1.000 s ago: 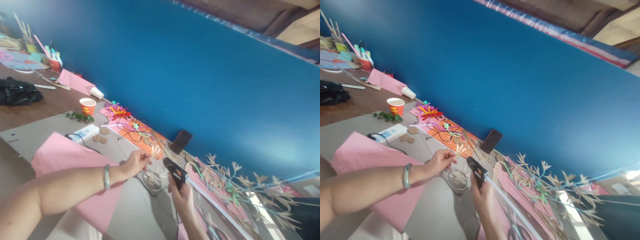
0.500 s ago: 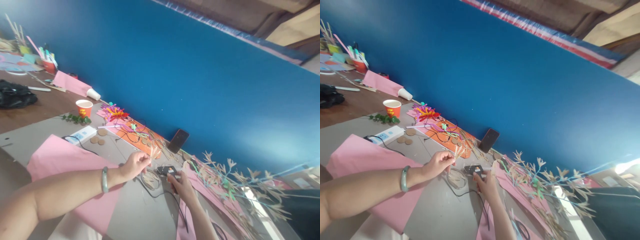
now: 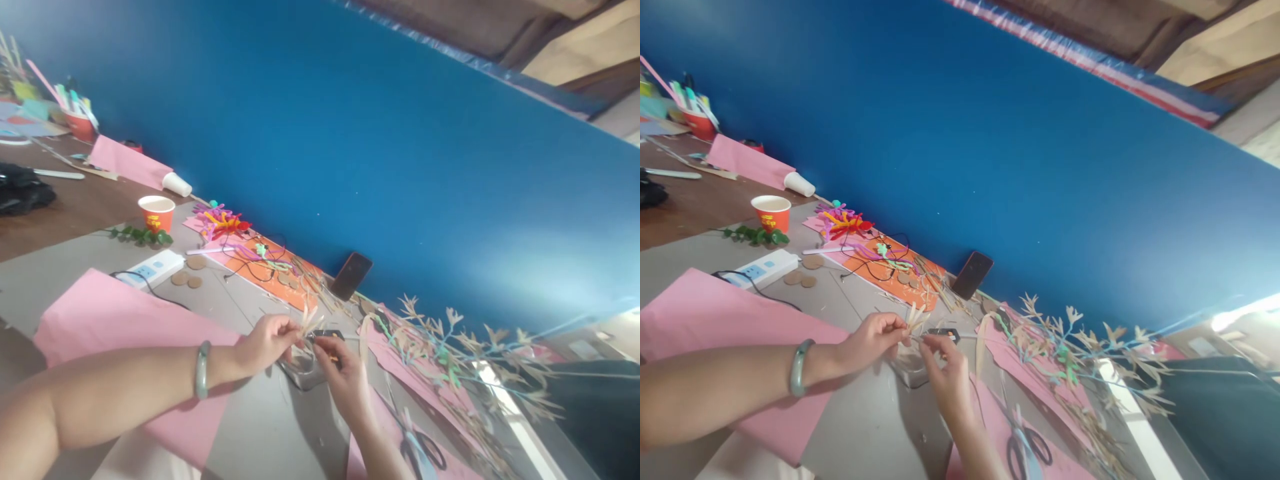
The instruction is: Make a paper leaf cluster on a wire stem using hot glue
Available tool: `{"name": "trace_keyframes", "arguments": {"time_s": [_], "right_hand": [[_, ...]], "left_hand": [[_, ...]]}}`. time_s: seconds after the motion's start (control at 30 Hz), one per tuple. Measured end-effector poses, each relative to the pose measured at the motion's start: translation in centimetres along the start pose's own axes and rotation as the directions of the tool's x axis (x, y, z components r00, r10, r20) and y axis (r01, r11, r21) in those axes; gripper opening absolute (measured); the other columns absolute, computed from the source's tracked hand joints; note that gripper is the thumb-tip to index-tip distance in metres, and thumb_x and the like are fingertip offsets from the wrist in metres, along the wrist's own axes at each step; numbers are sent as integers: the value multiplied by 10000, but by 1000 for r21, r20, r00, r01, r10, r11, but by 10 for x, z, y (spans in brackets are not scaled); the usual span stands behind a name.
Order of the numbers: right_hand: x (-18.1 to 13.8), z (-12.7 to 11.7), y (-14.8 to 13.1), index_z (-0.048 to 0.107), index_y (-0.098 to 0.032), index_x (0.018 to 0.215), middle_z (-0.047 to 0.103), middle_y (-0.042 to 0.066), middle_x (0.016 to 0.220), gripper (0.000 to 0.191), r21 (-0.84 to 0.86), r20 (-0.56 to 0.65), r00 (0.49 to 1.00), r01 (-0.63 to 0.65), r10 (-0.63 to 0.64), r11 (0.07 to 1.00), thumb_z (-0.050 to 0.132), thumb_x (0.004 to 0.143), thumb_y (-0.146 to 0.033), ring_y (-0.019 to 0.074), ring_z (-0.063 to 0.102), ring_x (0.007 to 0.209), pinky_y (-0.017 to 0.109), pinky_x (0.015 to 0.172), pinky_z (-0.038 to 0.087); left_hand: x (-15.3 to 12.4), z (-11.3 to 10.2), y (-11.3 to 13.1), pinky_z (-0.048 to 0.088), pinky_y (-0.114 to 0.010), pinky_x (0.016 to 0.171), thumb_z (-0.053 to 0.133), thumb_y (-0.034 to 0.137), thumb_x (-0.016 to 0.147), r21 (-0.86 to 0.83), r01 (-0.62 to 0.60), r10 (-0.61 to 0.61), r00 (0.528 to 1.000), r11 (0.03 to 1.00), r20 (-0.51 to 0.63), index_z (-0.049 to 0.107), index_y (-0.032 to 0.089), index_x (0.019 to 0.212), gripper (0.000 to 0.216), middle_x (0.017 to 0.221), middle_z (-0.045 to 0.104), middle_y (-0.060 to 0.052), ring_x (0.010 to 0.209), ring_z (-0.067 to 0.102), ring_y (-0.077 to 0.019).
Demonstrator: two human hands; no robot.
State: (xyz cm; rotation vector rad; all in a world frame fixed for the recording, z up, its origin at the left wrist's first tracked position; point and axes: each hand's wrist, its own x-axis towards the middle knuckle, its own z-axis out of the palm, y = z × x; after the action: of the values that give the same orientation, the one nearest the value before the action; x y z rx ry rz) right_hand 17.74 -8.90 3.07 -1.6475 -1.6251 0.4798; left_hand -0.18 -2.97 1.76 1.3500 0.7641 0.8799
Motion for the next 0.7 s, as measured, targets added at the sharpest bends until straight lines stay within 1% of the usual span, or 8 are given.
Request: {"name": "trace_keyframes", "arguments": {"time_s": [0.13,0.27,0.33,0.47,0.6,0.7], "right_hand": [[-2,8,-8,726,-170,876,747,83,843,259,106,-10,999,-51,52,993,612,821,-396,233,675,790,348,771,510],[-4,11,-10,731,-166,838,752,79,794,247,175,-10,996,-82,85,981,624,816,-387,234,684,769,354,777,515],[-5,12,-11,732,-166,823,751,76,775,240,186,-9,996,-88,91,979,626,814,-381,234,687,758,355,781,513],[-6,14,-14,726,-164,798,747,68,756,230,190,1,993,-113,115,975,635,807,-375,227,686,753,342,781,505],[-6,15,-18,717,-156,778,741,65,736,240,198,9,991,-136,137,971,634,808,-379,220,677,734,329,749,501],[-6,15,-19,715,-157,774,740,59,732,232,178,-12,990,-138,142,974,644,799,-376,218,673,732,327,750,494]], "left_hand": [[-3,3,-5,403,-183,456,577,346,822,4,-33,32,999,999,20,625,135,738,233,553,585,9,494,554,-103],[-5,4,-10,379,-176,403,597,400,822,-15,4,-4,999,1000,50,616,139,792,264,587,579,15,466,531,-94],[-6,5,-11,381,-174,397,595,412,828,-8,8,-8,999,1000,52,613,136,784,280,590,574,13,466,536,-93],[-5,5,-13,429,-184,452,594,411,837,-6,-24,24,998,1000,54,615,128,779,289,645,607,-11,531,588,-109],[-5,5,-16,412,-185,436,576,412,849,23,-28,26,998,999,65,614,131,801,287,668,622,-17,540,601,-117],[-6,5,-17,407,-183,433,565,418,855,45,-39,36,997,998,66,614,132,804,295,658,619,-14,538,603,-118]]}}
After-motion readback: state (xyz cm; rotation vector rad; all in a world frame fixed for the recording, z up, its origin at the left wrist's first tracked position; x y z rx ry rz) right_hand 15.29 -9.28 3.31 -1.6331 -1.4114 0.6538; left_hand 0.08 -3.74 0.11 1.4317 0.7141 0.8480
